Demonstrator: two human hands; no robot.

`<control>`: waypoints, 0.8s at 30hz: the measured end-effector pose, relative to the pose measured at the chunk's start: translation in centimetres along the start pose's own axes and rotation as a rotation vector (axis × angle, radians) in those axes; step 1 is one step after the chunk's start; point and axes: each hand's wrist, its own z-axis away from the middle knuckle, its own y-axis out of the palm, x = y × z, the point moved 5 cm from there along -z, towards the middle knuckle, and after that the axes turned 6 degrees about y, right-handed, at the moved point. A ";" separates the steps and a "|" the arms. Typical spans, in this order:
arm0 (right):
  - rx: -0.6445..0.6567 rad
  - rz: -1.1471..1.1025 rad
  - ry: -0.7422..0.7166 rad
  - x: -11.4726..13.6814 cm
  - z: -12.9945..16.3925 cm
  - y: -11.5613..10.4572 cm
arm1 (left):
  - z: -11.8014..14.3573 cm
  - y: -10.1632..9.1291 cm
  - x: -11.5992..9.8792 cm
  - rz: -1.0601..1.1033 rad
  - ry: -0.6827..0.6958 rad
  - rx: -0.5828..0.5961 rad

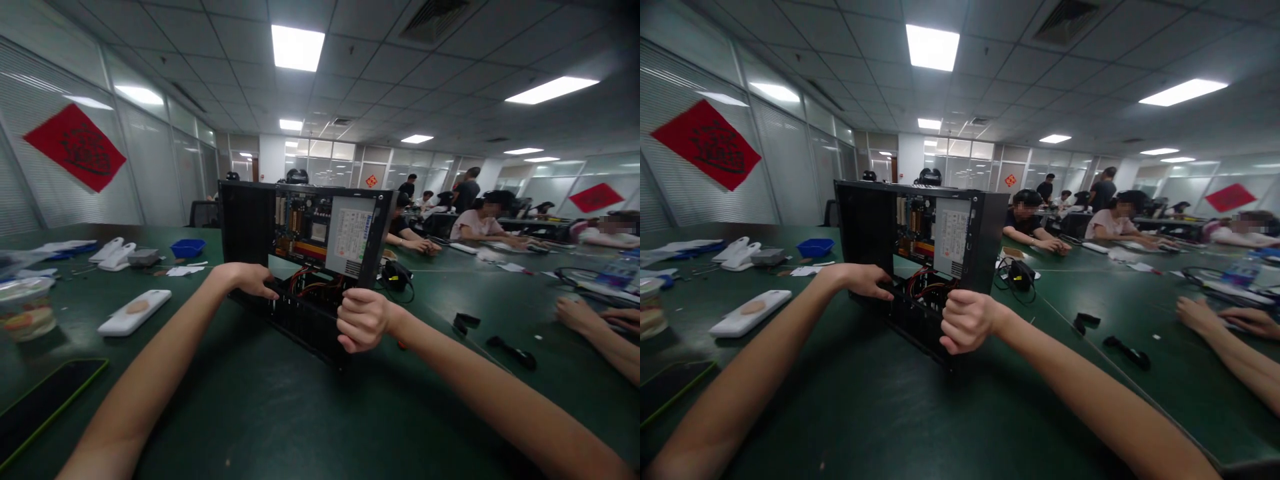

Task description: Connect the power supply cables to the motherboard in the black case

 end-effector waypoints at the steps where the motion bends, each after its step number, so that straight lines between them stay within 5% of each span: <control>1: 0.001 0.004 0.033 0.0 0.0 0.1 | 0.1 0.0 -0.2 -0.008 -0.003 0.002; 16: 0.006 0.030 0.165 0.5 -0.6 -0.3 | -2.1 1.5 0.1 0.016 -0.017 0.015; 24: 0.207 0.077 0.068 0.4 0.5 -0.8 | -2.4 1.2 -0.1 0.002 -0.036 0.007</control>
